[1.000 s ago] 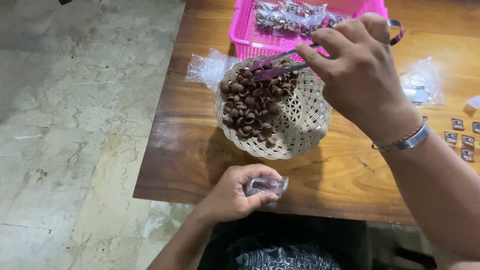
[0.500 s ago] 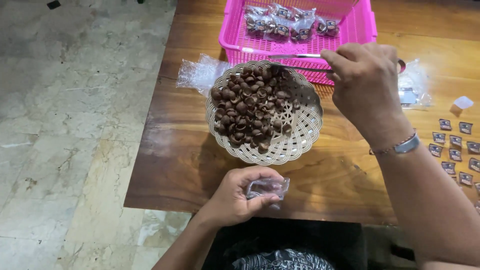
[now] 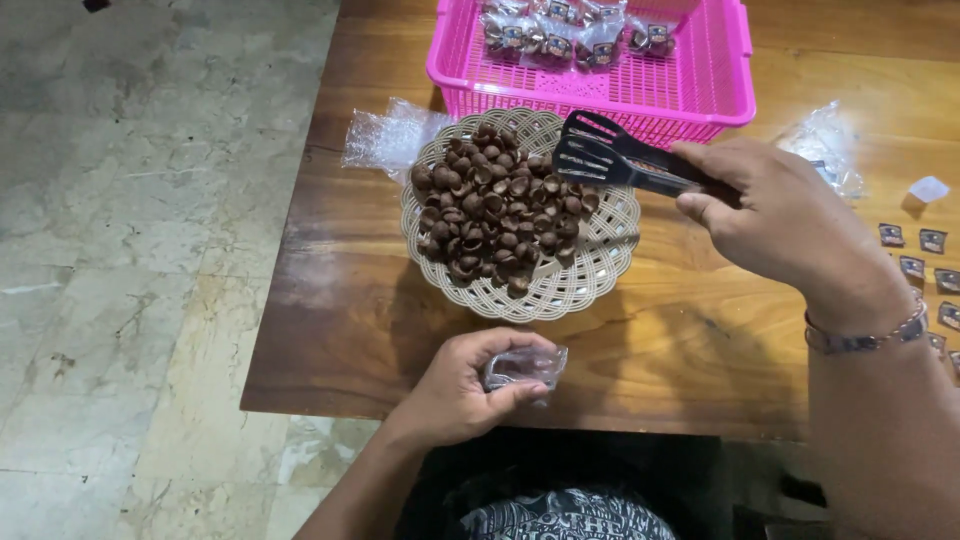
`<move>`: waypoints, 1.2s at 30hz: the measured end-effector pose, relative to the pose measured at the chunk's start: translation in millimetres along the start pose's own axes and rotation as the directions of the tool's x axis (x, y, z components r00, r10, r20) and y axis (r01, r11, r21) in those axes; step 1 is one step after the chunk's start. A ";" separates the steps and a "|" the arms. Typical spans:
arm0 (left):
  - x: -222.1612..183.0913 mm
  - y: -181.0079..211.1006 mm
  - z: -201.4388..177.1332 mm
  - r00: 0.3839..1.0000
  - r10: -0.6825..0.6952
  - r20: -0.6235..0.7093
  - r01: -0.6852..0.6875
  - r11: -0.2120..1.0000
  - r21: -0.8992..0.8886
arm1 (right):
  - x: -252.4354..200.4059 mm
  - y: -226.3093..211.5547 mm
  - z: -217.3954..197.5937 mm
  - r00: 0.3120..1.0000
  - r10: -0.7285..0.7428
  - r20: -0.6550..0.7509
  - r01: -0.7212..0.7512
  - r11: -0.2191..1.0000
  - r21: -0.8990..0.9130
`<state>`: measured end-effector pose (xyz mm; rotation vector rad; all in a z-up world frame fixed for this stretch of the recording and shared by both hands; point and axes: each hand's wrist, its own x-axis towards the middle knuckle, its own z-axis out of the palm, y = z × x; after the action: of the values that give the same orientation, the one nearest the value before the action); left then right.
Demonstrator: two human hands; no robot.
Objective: The person places individual cereal pieces into small plastic bags by hand and using tongs, then seals the bags by hand.
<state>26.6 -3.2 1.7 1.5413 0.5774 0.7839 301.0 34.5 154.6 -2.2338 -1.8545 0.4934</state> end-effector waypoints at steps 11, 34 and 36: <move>3.5 -6.1 7.1 0.962 -0.271 -0.041 0.273 0.961 0.041 | 0.7 8.5 17.0 0.963 -0.260 -0.068 0.255 0.964 -0.076; -2.5 -8.4 8.5 0.997 -0.010 -0.074 0.022 0.987 0.159 | -9.4 32.1 20.7 0.968 -0.249 -0.037 0.251 0.963 0.100; -2.4 -7.8 9.0 0.995 -0.063 -0.082 0.071 0.993 0.097 | -10.7 31.2 19.9 0.972 -0.234 -0.033 0.236 0.963 0.126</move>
<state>32.6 -9.8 -6.6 1.5795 0.7327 0.7767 320.3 16.8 126.4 -1.8984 -1.9835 0.5322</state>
